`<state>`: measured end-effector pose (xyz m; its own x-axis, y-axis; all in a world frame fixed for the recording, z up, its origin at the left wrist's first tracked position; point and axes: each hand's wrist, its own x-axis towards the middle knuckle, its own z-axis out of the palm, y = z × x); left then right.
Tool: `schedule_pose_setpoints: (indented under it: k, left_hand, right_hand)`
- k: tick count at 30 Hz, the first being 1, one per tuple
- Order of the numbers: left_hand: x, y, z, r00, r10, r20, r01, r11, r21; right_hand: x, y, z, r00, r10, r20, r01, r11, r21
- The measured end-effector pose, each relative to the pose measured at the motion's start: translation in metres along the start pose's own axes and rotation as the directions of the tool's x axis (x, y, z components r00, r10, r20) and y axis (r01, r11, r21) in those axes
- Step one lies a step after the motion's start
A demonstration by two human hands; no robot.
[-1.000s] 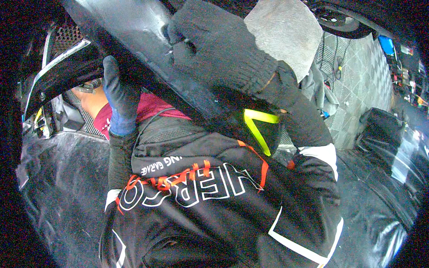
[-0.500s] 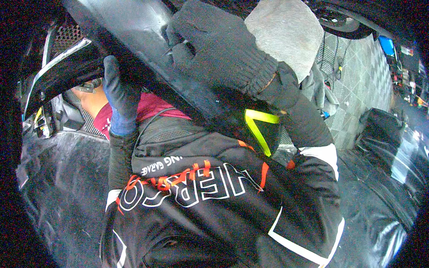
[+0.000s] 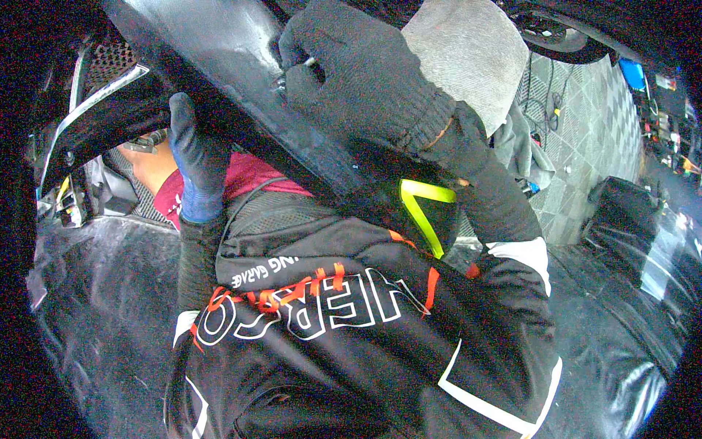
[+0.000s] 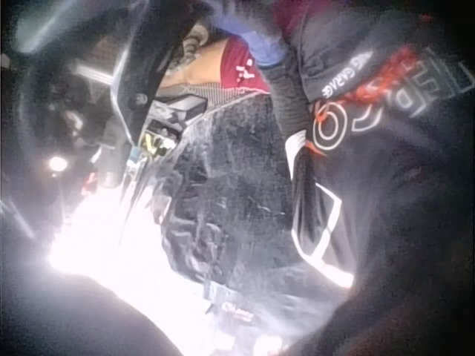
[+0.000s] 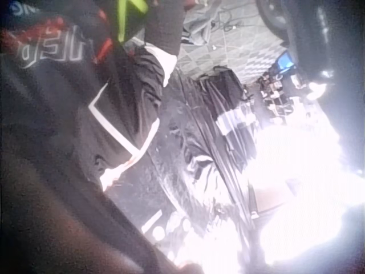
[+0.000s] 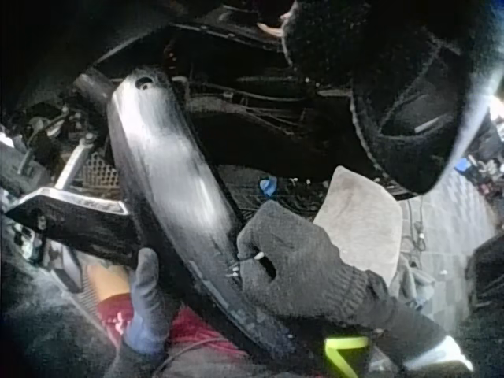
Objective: The person lies on the floor beneath a motorcycle and uses a small tool to work on the underside of the black side fairing. They then apply a strip of yellow tape along the edge of the fairing and wipe the surface with a cloth.
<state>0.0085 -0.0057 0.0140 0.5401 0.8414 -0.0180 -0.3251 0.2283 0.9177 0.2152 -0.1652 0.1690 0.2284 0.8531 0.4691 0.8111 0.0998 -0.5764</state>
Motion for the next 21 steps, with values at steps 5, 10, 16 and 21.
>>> schedule_pose_setpoints:
  k: [5, 10, 16, 21]
  left_hand:
    - [0.001, -0.002, -0.002, 0.999, 0.036, 0.029, -0.038, 0.997, 0.071]
    - [0.000, -0.004, -0.009, 0.999, 0.022, 0.045, -0.026, 0.994, 0.107]
    - [0.001, -0.001, -0.005, 0.989, 0.088, 0.121, -0.111, 0.973, 0.204]
    - [0.001, -0.007, -0.011, 0.991, 0.094, 0.095, -0.110, 0.978, 0.177]
  right_hand:
    - [0.001, -0.003, 0.001, 1.000, -0.001, -0.025, 0.000, 0.998, -0.060]
    - [-0.001, -0.002, 0.003, 0.998, -0.035, -0.046, 0.033, 0.998, -0.050]
    - [-0.005, -0.002, -0.001, 1.000, 0.010, 0.002, -0.010, 1.000, -0.001]
    - [-0.003, -0.004, 0.002, 0.998, 0.070, -0.005, -0.070, 0.997, -0.031]
